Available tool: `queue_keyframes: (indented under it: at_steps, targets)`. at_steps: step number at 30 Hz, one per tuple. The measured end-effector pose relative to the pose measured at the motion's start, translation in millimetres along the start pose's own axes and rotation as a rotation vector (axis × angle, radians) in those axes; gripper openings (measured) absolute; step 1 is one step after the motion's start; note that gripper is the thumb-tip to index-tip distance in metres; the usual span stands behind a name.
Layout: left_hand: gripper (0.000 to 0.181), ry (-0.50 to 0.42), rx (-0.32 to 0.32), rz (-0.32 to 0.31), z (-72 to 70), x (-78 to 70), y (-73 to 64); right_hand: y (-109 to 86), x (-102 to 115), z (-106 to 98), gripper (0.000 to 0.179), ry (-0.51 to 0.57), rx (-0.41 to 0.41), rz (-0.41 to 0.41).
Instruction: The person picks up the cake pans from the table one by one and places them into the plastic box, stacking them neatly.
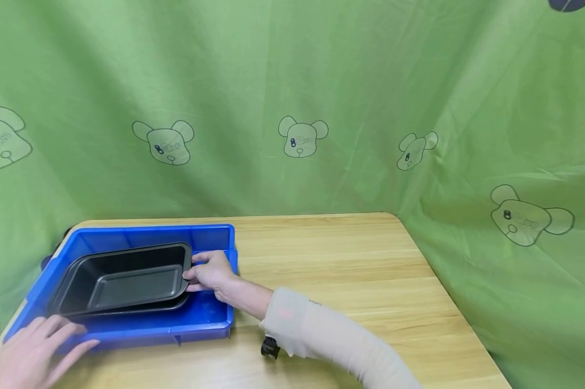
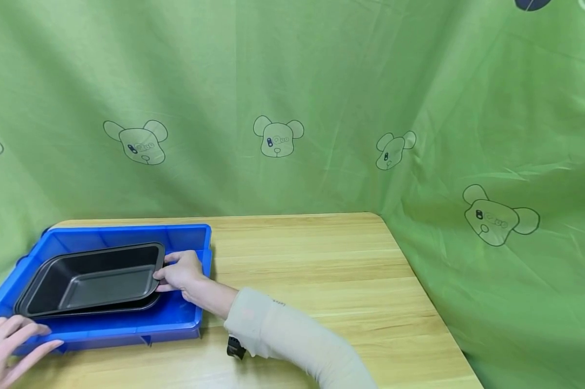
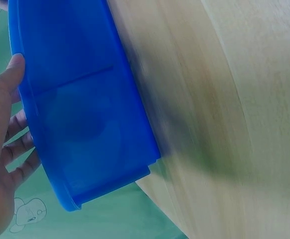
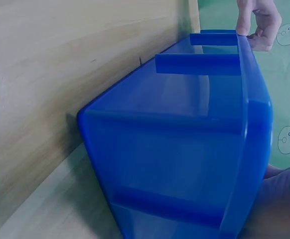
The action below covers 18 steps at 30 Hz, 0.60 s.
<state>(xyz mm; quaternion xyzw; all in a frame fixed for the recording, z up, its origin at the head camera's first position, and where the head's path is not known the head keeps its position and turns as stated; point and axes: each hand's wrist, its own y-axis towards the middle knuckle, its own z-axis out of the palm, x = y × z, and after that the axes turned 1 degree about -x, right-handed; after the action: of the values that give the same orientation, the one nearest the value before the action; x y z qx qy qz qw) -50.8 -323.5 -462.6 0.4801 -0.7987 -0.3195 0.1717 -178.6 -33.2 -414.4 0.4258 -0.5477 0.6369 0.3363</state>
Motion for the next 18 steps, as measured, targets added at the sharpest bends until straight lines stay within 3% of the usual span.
queue_keyframes:
  at_steps: [12,18]
  targets:
    - [0.069,-0.008,-0.019,0.012,1.2,1.1,-0.9,0.7,-2.3,3.8,0.042,-0.076,-0.009,0.0]
    - [0.061,0.001,0.014,-0.021,1.2,0.7,-2.6,-0.8,-3.9,1.9,0.044,-0.106,0.004,0.01]
